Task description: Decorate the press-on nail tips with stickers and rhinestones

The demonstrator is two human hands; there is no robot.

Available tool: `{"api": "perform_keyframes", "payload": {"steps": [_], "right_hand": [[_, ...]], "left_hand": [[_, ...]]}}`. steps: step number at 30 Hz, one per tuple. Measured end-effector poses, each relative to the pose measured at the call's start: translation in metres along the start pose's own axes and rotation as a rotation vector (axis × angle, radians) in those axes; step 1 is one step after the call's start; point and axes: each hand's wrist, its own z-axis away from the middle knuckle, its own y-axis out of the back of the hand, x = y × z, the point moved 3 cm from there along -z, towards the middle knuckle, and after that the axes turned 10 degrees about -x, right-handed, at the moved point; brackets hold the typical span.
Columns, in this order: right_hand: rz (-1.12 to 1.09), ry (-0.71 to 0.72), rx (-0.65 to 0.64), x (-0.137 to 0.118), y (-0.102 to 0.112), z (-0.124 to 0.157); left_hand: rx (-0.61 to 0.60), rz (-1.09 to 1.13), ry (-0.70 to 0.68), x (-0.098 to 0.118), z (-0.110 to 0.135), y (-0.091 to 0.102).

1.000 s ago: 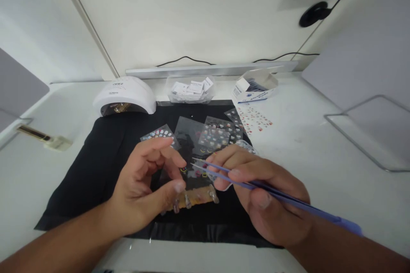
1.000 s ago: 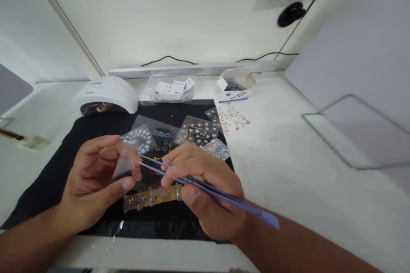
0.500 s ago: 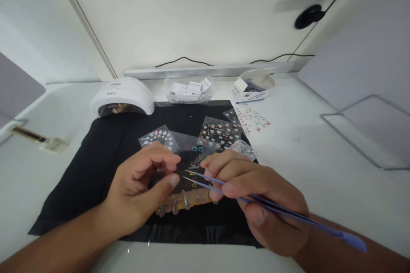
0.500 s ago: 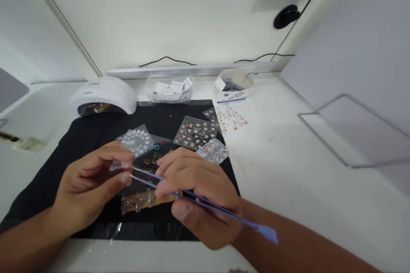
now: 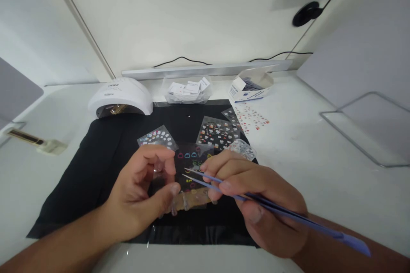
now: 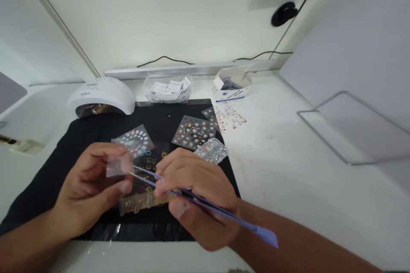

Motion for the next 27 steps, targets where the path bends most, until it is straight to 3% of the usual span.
{"api": "perform_keyframes", "payload": {"steps": [8,18,27], "right_hand": [[-0.059,0.014,0.076,0.003,-0.003,0.003],[-0.050,0.047,0.073,-0.001,0.005,0.004],[-0.126,-0.076,0.062,0.003,-0.004,0.005]], "left_hand": [[0.011,-0.062,-0.036,-0.001,-0.004,0.003],[0.091,-0.147,-0.058,0.005,-0.004,0.008],[0.113,-0.137,0.020,0.007,-0.003,0.009]]}}
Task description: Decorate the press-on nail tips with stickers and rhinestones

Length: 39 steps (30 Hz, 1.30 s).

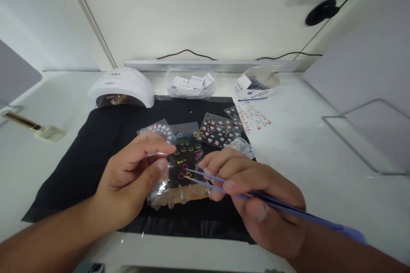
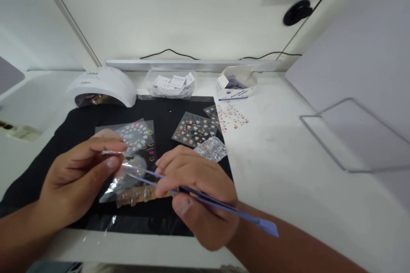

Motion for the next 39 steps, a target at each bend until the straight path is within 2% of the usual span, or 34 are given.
{"api": "perform_keyframes", "payload": {"steps": [5,10,16,22,27,31,39], "right_hand": [[-0.015,0.006,0.028,0.000,-0.008,0.000],[0.042,0.042,-0.014,-0.002,-0.009,-0.003],[0.078,0.071,-0.039,-0.006,-0.007,-0.004],[0.126,0.037,-0.171,-0.010,-0.006,-0.005],[0.104,0.067,-0.046,-0.008,-0.006,0.001],[0.154,0.055,-0.011,-0.010,-0.001,0.003],[0.243,0.050,-0.034,-0.010,0.001,0.001]], "left_hand": [[-0.001,-0.004,0.005,0.002,0.003,-0.001],[-0.032,-0.002,-0.036,0.004,0.000,-0.003],[0.012,0.045,0.030,0.004,-0.002,-0.005],[-0.009,0.072,0.047,0.004,-0.002,-0.005],[0.006,0.072,0.042,0.005,-0.004,-0.005],[0.014,0.054,0.031,0.008,-0.004,-0.005],[-0.015,-0.027,-0.001,0.013,-0.003,-0.004]]}}
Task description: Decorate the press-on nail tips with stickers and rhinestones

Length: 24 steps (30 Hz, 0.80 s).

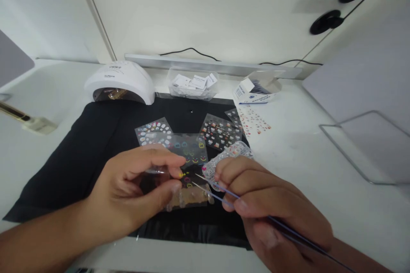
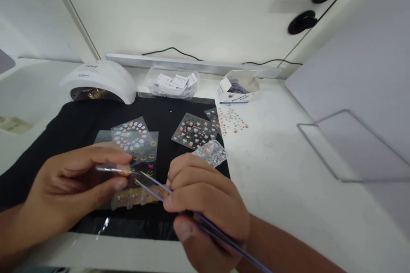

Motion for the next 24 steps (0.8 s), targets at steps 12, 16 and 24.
{"api": "perform_keyframes", "payload": {"steps": [12,16,24], "right_hand": [[-0.077,-0.075,-0.025,0.0040,-0.0012,-0.0008],[-0.061,-0.068,-0.018,0.0055,-0.0009,-0.0004],[0.013,-0.026,-0.125,0.0043,0.0021,-0.0024]], "left_hand": [[-0.055,0.006,-0.012,-0.0012,-0.0002,-0.0004],[-0.025,0.062,0.041,-0.0025,0.0004,-0.0020],[-0.004,0.004,0.059,-0.0018,0.0008,0.0012]]}}
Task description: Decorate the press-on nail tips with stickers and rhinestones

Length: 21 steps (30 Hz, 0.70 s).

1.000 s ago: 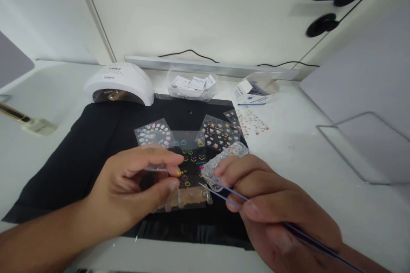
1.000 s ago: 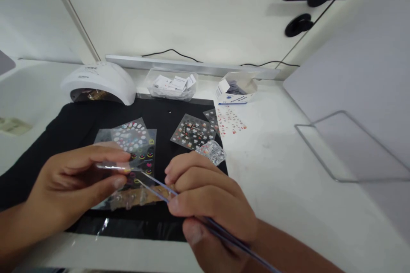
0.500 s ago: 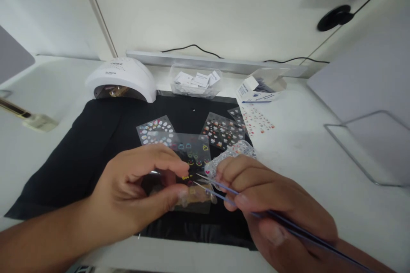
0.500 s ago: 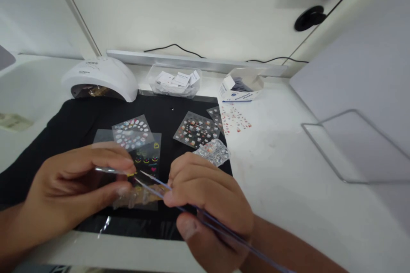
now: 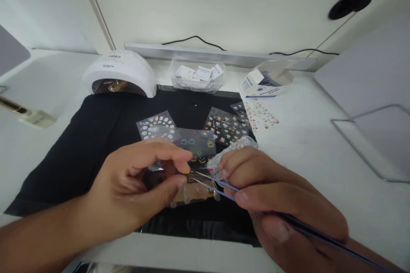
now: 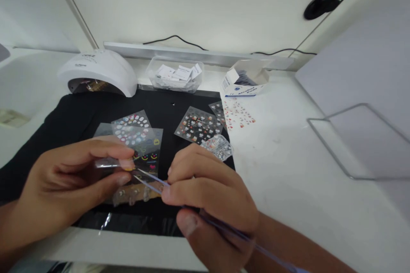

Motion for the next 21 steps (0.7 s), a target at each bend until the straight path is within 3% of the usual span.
{"api": "perform_keyframes", "payload": {"steps": [10,15,21], "right_hand": [[0.029,-0.053,-0.042,-0.0005,0.0012,-0.0017],[-0.023,-0.038,-0.014,0.0014,0.0006,-0.0009],[-0.102,-0.047,0.045,0.0055,-0.0021,0.0013]], "left_hand": [[-0.028,-0.015,0.054,-0.0030,-0.0041,0.0003],[-0.060,-0.050,0.099,-0.0044,-0.0066,0.0021],[-0.083,-0.084,0.055,-0.0049,-0.0059,0.0032]]}}
